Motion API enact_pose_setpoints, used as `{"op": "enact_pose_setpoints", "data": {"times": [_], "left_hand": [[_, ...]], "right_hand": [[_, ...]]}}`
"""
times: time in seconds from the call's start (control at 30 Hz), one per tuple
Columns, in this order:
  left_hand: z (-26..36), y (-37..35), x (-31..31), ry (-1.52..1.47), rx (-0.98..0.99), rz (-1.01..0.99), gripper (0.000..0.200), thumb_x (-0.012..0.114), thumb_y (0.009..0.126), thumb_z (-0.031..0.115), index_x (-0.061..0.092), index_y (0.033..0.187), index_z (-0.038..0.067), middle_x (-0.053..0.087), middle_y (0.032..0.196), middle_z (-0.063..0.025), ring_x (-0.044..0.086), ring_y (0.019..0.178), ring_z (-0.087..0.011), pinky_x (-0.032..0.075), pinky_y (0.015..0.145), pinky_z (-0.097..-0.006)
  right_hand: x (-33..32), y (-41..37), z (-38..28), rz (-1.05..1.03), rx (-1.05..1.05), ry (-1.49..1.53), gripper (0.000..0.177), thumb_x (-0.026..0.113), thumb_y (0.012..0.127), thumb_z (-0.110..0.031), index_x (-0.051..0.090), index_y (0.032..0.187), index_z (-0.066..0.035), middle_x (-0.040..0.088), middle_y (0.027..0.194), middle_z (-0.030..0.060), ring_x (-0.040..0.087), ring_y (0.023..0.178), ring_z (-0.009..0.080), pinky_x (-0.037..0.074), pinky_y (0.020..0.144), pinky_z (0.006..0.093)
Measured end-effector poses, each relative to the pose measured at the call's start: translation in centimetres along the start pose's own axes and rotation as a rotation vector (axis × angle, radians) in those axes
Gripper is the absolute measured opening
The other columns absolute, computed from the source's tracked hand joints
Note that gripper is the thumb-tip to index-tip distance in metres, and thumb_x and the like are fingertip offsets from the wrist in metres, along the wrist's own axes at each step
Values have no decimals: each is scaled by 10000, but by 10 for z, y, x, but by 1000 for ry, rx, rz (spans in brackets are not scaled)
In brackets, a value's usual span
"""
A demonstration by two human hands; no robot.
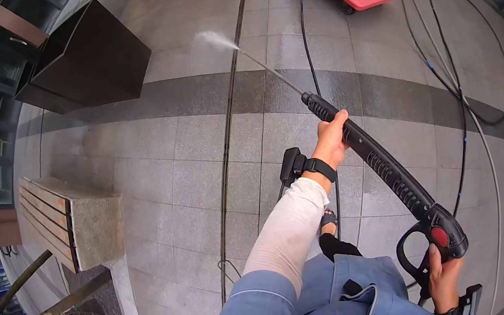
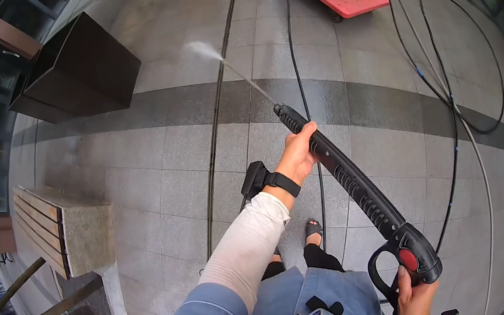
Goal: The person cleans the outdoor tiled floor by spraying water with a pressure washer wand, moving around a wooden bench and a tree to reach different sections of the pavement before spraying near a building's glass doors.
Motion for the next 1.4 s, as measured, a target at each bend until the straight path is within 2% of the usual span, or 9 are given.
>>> {"op": "enact_pose_setpoints", "data": {"times": [0.17,0.4,0.47,0.6,0.73,0.8,0.93,1.2,1.4], "left_hand": [[23,6,-14,-151,15,88,162,556,818,179,492,836,31,524,758,-64,540,687,-202,490,631,-425],[-28,-77,-261,-566,-176,437,219,393,878,199,449,955,2,556,900,-126,555,848,-270,464,772,-433],[11,-110,-255,-633,-206,669,237,378,883,206,416,983,-6,528,955,-140,550,861,-269,461,777,-445],[93,-32,-300,-539,-209,756,255,351,863,183,492,971,0,570,937,-147,569,873,-283,458,788,-454],[246,152,-246,-300,-25,318,169,507,831,175,487,871,13,540,796,-99,544,734,-255,473,693,-451],[334,201,-183,-147,117,196,163,546,821,173,501,864,22,545,796,-80,553,722,-216,483,666,-420],[414,214,-150,-119,205,117,176,546,825,190,504,840,19,544,796,-75,552,718,-208,487,637,-408],[290,77,-308,-554,-241,655,197,454,830,182,471,926,11,546,893,-139,552,816,-280,461,770,-442],[292,140,-283,-542,-463,418,178,444,822,169,456,896,8,537,912,-149,537,858,-316,428,791,-524]], "right_hand": [[-18,56,-53,16,-56,-6,221,571,780,-28,512,988,15,546,704,65,497,552,132,397,519,248],[129,150,-104,-726,-255,-429,306,640,732,-222,544,834,50,550,604,186,543,538,324,430,523,354],[178,168,-133,-814,-362,-381,402,636,737,-318,521,783,64,530,584,212,533,546,370,423,514,385],[242,204,-168,-693,-462,-399,389,638,743,-294,515,779,73,544,603,215,540,566,380,427,520,393],[267,251,-244,-303,-438,-239,241,634,745,-145,542,874,36,587,699,197,566,608,349,443,554,361],[281,269,-257,-245,-173,-167,220,592,754,-53,544,954,25,574,680,106,513,536,176,417,520,288],[301,276,-299,-155,-35,-28,216,595,750,-45,551,958,-3,574,677,98,507,538,161,420,524,290],[367,308,-349,-593,-349,-486,321,668,709,-255,539,785,29,548,604,201,548,578,372,436,514,384],[349,298,-334,-404,-241,-379,285,659,722,-192,532,834,38,580,671,200,569,632,374,451,552,383]]}}
Point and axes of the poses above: each hand's wrist, its own y-axis towards the middle knuckle, its own x-axis out of the palm, z = x × y, the point moved 9 cm from there along y, towards the middle knuckle
